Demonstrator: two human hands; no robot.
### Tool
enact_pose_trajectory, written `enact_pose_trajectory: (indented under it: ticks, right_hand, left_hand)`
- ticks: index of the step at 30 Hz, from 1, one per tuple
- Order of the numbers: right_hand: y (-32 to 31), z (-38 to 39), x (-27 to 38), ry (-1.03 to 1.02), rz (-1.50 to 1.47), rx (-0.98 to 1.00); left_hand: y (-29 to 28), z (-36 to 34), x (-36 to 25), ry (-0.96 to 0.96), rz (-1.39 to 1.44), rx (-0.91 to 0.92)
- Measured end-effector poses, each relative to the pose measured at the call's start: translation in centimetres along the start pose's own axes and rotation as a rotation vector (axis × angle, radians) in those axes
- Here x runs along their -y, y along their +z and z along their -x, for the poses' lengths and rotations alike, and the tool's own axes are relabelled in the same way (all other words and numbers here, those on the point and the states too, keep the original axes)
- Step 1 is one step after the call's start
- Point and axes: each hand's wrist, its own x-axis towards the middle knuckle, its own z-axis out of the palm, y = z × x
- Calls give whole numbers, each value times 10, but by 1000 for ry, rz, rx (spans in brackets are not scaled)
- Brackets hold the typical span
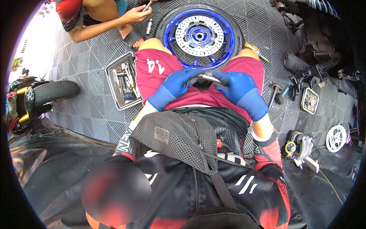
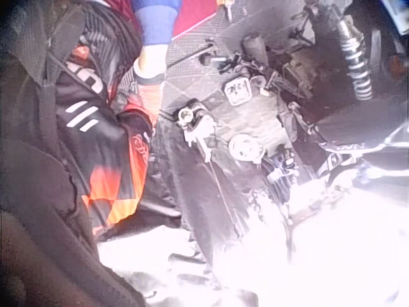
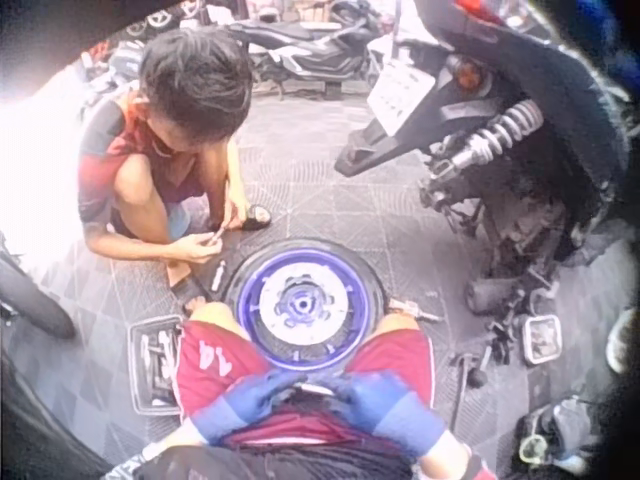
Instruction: The person works on a motorcycle wheel on the ground. They use an impact driver and a hammer with a punch tool to remove and install components on the wheel hub and brake disc.
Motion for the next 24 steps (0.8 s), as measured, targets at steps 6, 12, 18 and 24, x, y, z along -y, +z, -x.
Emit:
enact_pose_trajectory:
  ticks: [6,12,18,24]
  right_hand:
    - [-1,-12,-1,16,-6,127]
    - [0,-40,-4,-125,-137,376]
    - [-6,-68,14,-167,-101,329]
    - [-31,-125,3,-31,-786,11]
  left_hand:
    - [1,5,9,64,-7,50]
    - [-13,-1,-21,-264,72,401]
    - [-3,-5,-8,-221,103,208]
    - [-1,-60,68,-246,253,-13]
